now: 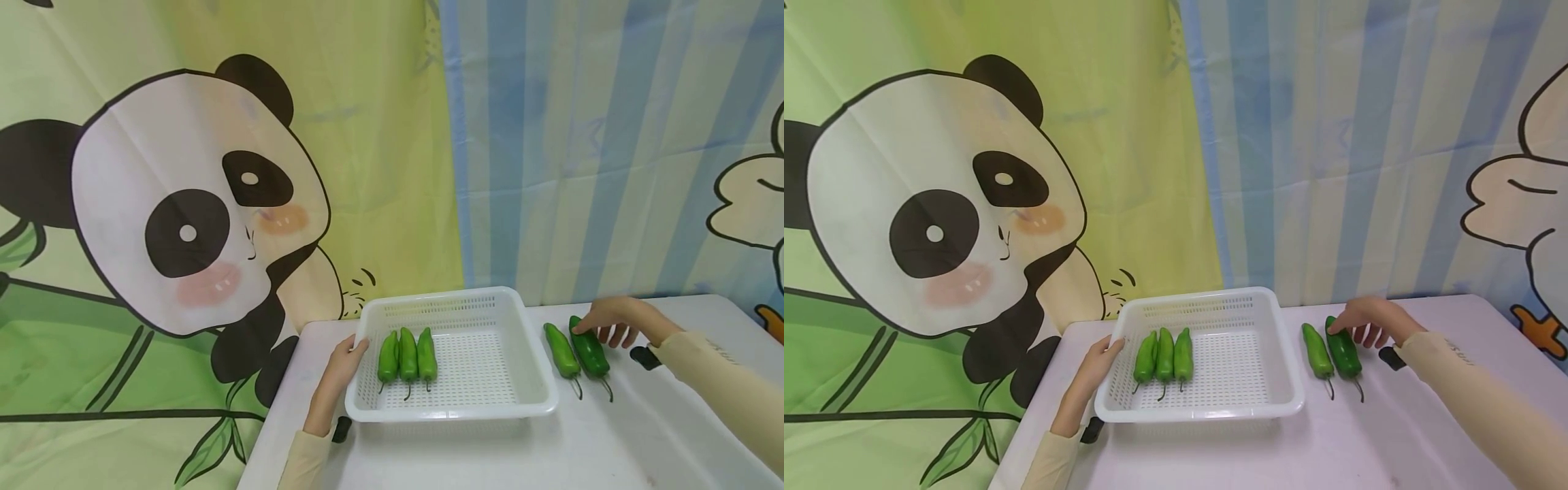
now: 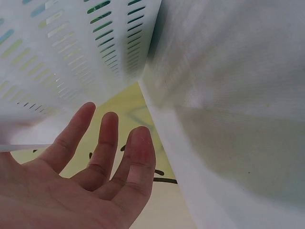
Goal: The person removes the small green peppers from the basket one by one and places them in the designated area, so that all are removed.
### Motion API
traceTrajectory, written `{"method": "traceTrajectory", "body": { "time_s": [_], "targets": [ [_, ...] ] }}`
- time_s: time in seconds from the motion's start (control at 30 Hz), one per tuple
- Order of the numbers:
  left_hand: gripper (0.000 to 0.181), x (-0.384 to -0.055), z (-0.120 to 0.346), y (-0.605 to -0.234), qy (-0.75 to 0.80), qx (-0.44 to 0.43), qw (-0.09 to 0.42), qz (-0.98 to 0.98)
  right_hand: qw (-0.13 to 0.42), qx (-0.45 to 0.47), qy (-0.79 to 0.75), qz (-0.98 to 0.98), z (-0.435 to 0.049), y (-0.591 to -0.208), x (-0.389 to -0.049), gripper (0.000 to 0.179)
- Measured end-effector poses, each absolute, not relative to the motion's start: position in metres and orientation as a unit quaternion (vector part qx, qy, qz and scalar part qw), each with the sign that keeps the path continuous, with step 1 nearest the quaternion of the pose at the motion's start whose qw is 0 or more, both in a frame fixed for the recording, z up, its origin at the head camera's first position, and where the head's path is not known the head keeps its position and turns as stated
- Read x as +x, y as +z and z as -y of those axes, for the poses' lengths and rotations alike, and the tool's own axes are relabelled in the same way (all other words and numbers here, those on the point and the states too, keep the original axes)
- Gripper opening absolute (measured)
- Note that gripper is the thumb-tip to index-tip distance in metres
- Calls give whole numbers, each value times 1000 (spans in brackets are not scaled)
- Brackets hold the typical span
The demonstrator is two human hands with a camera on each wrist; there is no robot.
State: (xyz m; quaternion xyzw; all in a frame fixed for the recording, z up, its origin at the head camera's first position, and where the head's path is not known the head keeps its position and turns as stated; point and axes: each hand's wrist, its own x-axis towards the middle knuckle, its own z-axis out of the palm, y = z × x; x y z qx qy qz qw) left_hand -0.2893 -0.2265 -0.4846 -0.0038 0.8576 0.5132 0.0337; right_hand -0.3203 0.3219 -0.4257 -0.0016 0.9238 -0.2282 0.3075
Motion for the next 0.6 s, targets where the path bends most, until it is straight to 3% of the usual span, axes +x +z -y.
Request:
{"method": "traceTrajectory", "body": {
  "time_s": [0.6],
  "targets": [
    [53, -290, 227, -486, 522, 2, 40, -852, 294, 38, -193, -935, -303, -443, -330, 46]
  ]
}}
